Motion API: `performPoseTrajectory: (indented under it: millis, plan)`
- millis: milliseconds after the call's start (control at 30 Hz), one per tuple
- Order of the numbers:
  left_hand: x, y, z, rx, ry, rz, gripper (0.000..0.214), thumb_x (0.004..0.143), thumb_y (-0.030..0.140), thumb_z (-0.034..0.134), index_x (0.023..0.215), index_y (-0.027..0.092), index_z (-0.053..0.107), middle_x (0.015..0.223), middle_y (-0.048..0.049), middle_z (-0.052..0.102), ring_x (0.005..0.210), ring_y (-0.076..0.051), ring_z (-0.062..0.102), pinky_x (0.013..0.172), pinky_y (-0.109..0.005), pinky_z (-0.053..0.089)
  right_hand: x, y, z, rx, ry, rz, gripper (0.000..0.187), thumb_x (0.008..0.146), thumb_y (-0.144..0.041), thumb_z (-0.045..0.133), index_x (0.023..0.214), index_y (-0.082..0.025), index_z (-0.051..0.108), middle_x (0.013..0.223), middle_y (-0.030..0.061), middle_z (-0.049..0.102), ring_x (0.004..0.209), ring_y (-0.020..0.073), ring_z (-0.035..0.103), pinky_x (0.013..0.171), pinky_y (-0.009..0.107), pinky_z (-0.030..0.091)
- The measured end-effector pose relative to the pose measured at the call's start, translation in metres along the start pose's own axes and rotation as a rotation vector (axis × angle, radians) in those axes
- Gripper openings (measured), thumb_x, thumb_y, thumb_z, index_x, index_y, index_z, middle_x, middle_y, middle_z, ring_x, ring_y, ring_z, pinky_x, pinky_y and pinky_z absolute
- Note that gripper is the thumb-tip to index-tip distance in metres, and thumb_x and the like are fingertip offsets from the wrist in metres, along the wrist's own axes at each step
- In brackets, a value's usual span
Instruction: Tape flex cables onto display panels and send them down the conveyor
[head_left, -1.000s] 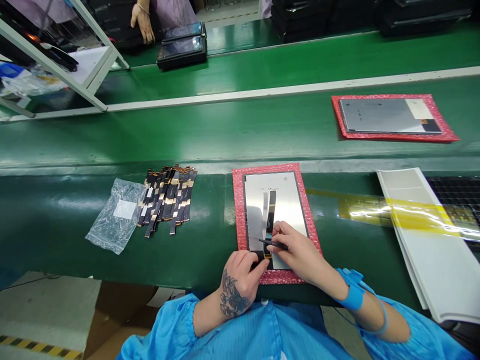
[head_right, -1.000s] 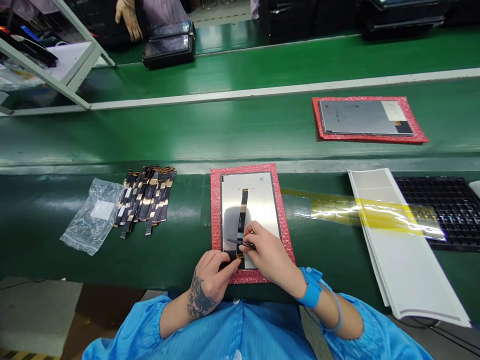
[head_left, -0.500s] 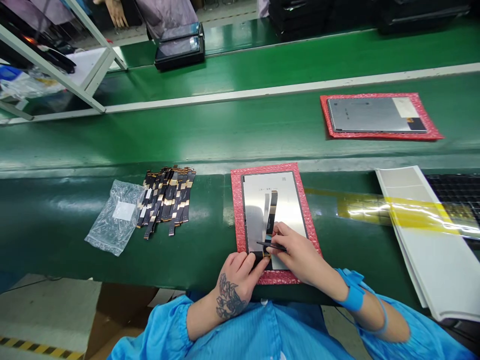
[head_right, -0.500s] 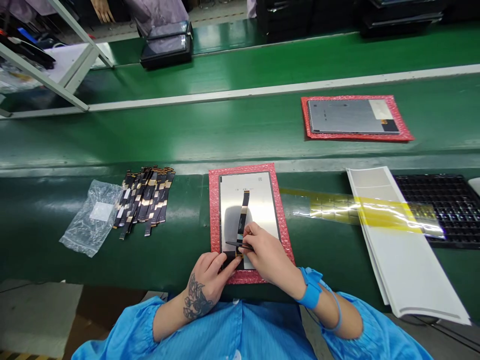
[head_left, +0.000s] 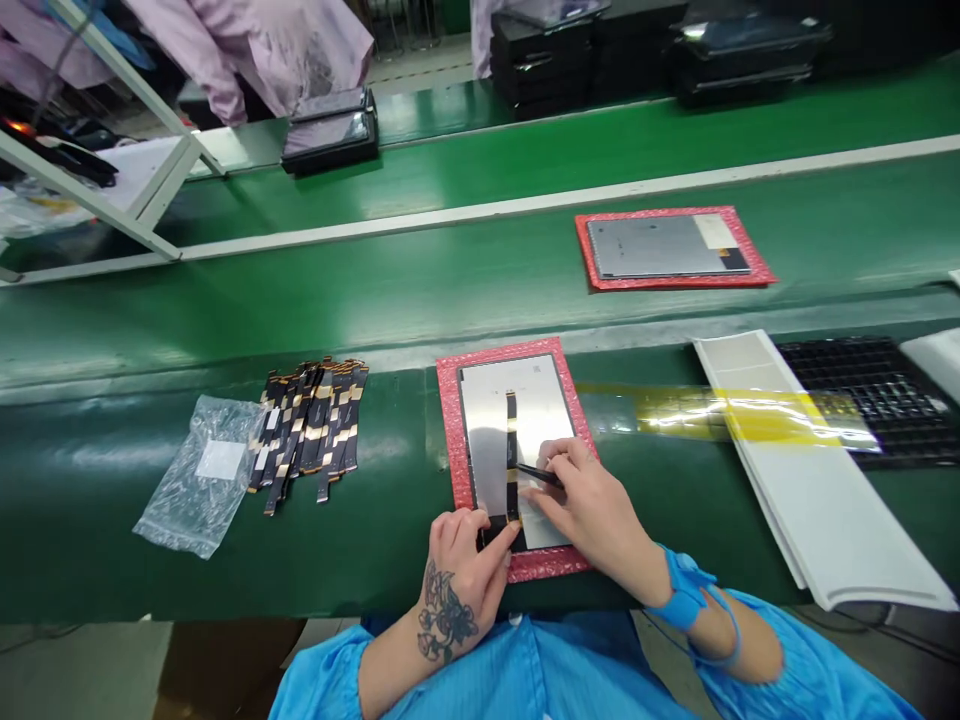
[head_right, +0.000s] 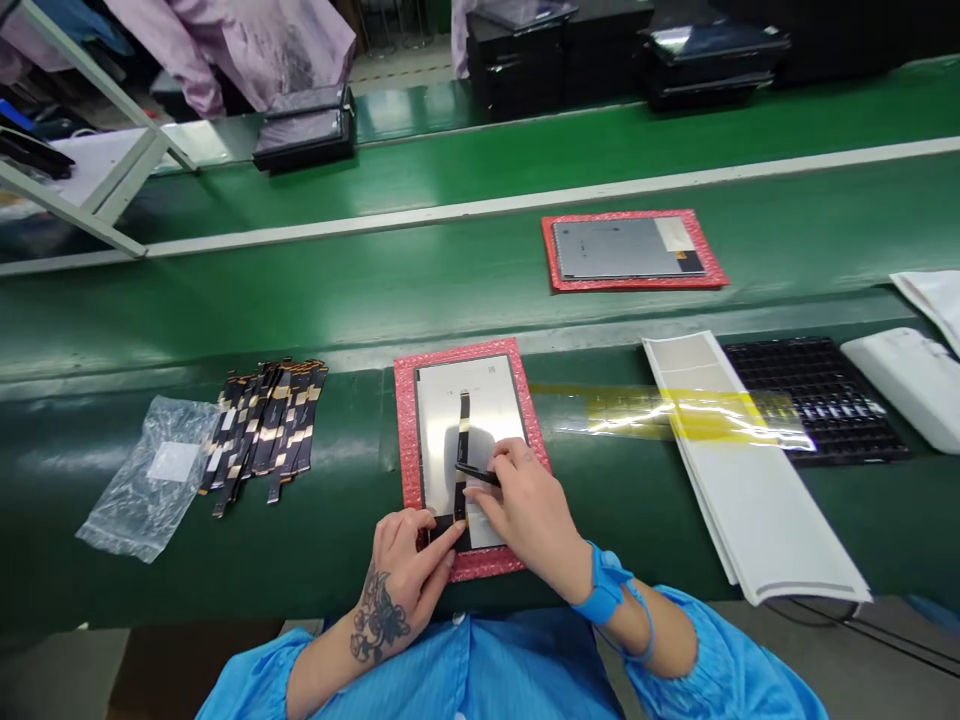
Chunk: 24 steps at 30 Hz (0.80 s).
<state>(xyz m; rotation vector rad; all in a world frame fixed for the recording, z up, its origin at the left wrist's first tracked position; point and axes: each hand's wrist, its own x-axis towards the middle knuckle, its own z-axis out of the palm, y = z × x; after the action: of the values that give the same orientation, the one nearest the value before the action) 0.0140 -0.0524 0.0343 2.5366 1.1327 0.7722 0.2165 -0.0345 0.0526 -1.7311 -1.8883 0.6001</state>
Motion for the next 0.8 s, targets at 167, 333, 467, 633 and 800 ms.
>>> performPoseTrajectory:
  millis: [167, 333, 467, 633, 800]
  plan:
    - [0.029, -0.004, -0.006, -0.032, -0.086, 0.161, 0.026, 0.09, 0.023, 0.045, 0.108, 0.015, 0.063, 0.1, -0.0109, 0.059, 0.095, -0.023, 0.052, 0.084, -0.041, 0.042, -0.017, 0.036, -0.055, 0.283, 0.349, 0.254, 0.054, 0.094, -0.062, 0.041, 0.074, -0.018, 0.066, 0.092, 0.0083, 0.059, 0.084, 0.02, 0.058, 0.071, 0.028, 0.049]
    - [0.106, 0.007, 0.028, -0.005, -0.278, 0.408, 0.036, 0.091, 0.03, 0.047, 0.118, 0.009, 0.057, 0.107, -0.0141, 0.063, 0.097, -0.024, 0.058, 0.082, -0.038, 0.049, -0.017, 0.067, -0.087, 0.689, 0.476, 0.662, 0.072, 0.069, -0.086, 0.055, 0.076, -0.015, 0.066, 0.055, -0.0004, 0.043, 0.046, 0.0111, 0.041, 0.037, 0.021, 0.036]
    - [0.158, 0.01, 0.062, 0.165, -0.347, 0.348, 0.053, 0.086, 0.051, 0.056, 0.125, 0.015, 0.057, 0.136, -0.0174, 0.051, 0.125, -0.036, 0.047, 0.1, -0.051, 0.041, 0.015, 0.074, -0.082, 0.962, 0.495, 0.607, 0.067, 0.049, -0.072, 0.081, 0.084, -0.016, 0.067, 0.075, 0.0032, 0.059, 0.066, 0.0146, 0.057, 0.052, 0.022, 0.054]
    - [0.168, -0.01, 0.078, 0.203, -0.319, 0.318, 0.056, 0.083, 0.061, 0.056, 0.128, 0.028, 0.058, 0.142, -0.0141, 0.047, 0.135, -0.039, 0.036, 0.106, -0.062, 0.031, 0.048, 0.081, -0.066, 0.964, 0.45, 0.533, 0.064, 0.048, -0.066, 0.083, 0.087, -0.017, 0.07, 0.088, 0.0063, 0.067, 0.079, 0.0203, 0.064, 0.071, 0.033, 0.06]
    - [0.157, -0.015, 0.084, 0.191, -0.224, 0.345, 0.063, 0.08, 0.064, 0.058, 0.13, 0.027, 0.056, 0.142, -0.0151, 0.046, 0.134, -0.039, 0.037, 0.105, -0.064, 0.031, 0.053, 0.089, -0.049, 0.931, 0.447, 0.515, 0.061, 0.054, -0.062, 0.082, 0.091, -0.014, 0.068, 0.085, 0.0079, 0.069, 0.08, 0.0242, 0.068, 0.08, 0.041, 0.058]
